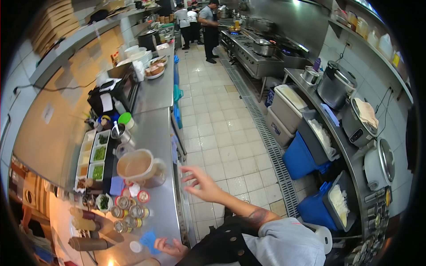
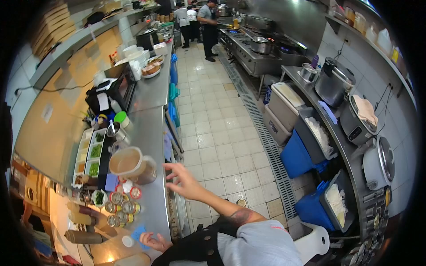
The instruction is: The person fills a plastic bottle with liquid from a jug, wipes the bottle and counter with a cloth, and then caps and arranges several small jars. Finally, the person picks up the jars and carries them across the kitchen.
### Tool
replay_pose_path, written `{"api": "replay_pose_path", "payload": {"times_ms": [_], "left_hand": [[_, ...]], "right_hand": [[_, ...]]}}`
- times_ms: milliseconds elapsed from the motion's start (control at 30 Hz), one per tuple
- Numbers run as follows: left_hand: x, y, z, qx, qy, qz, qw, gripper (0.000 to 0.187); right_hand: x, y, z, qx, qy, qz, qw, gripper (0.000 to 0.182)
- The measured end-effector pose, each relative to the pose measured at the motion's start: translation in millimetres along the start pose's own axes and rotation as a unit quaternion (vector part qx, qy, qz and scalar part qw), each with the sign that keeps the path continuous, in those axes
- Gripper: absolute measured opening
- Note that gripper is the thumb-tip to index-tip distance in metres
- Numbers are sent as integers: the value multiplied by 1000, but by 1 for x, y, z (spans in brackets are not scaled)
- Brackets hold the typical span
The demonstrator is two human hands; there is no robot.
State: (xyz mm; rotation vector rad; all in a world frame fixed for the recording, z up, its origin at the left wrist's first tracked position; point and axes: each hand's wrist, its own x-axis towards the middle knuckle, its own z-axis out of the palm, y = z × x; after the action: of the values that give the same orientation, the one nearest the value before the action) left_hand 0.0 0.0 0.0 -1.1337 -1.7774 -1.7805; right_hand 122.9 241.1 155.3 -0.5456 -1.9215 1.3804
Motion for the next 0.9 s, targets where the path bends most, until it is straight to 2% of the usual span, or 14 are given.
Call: {"api": "replay_pose_path", "payload": {"times_ms": [67, 167, 333, 433, 500, 633, 733, 833, 900], "left_hand": [[31, 8, 23, -23, -18, 15, 999, 39], [63, 39, 105, -79, -77, 35, 993, 42], [83, 55, 233, -159, -130, 53, 977, 44], [92, 57, 309, -158, -123, 75, 977, 43], [101, 69, 349, -153, -138, 53, 977, 42], [113, 65, 431, -150, -147, 63, 976, 39], [123, 58, 493, -118, -172, 60, 976, 36], [132, 57, 566, -120, -194, 67, 971, 38], [140, 64, 621, -138, -208, 78, 965, 39]], "right_hand": [[-5, 1, -22, 7, 94, 1, 996, 64], [-13, 23, -116, 9, 214, 40, 976, 61], [-37, 36, -240, -3, 396, 30, 918, 57], [-65, 39, -311, -36, 500, 8, 865, 53], [-91, 43, -357, -73, 576, 5, 814, 50], [-135, 29, -420, -51, 719, 13, 693, 47], [-160, 39, -457, -83, 799, 20, 595, 43], [-149, 49, -482, -99, 826, 2, 556, 39], [-130, 66, -499, -110, 823, 11, 557, 39]]}}
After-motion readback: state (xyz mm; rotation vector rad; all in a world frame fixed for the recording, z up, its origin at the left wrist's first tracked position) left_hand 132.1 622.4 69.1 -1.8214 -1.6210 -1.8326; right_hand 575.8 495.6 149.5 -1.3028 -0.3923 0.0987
